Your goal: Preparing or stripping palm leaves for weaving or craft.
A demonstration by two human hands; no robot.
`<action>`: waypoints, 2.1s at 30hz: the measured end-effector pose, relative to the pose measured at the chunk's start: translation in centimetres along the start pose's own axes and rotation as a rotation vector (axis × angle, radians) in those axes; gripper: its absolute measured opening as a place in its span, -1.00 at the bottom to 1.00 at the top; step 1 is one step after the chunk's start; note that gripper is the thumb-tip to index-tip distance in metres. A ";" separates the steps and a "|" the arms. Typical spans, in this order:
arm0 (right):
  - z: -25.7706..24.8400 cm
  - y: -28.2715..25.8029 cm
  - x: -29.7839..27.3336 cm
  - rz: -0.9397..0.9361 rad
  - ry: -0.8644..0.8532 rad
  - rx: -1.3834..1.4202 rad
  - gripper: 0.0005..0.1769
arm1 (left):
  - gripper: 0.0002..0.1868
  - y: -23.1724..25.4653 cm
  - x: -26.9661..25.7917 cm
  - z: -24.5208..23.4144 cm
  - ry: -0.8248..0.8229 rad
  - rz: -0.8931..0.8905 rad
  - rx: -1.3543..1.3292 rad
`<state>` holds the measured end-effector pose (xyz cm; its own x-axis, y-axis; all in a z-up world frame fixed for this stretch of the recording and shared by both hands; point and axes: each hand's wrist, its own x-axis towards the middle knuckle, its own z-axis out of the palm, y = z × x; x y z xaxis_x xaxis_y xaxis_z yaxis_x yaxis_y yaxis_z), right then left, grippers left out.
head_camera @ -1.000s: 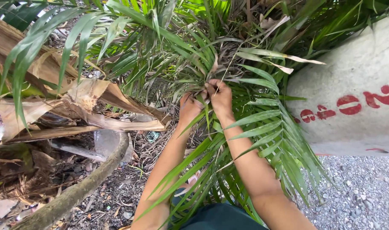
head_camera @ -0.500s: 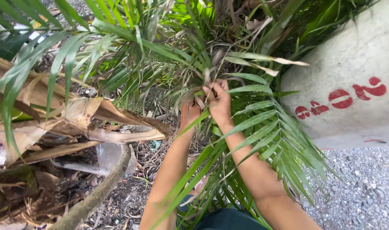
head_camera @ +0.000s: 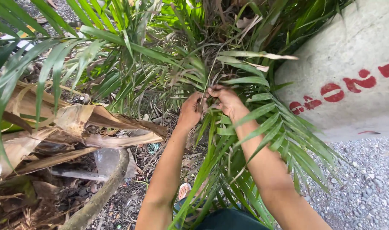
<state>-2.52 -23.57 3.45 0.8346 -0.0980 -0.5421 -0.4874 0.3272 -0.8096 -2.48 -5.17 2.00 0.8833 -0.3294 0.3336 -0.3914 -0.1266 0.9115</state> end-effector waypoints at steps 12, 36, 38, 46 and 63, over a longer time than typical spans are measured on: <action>2.7 0.8 -3.0 -0.130 -0.009 0.291 -0.96 | -0.89 0.5 -0.1 -2.2 -0.059 -0.280 -0.016; 7.6 -4.7 -10.5 -0.817 0.075 -0.223 -0.93 | -0.70 5.2 1.3 -4.9 0.274 -0.187 -0.015; 8.3 -5.7 -10.8 -0.828 0.111 -0.259 -0.93 | -0.66 8.0 1.4 -5.8 0.263 -0.205 -0.108; 9.4 -8.3 -12.1 -0.782 0.080 -0.269 -0.92 | -0.87 13.5 2.2 -7.6 0.325 -0.123 -0.295; 26.2 -5.3 -20.8 -0.776 -0.576 -0.456 -0.78 | -0.73 25.7 -9.4 -25.8 0.431 -0.018 0.437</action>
<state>-10.60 1.34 24.94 0.8953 0.3693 0.2491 0.2787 -0.0283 -0.9600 -14.19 18.79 28.48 0.8797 0.0729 0.4698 -0.3646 -0.5307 0.7651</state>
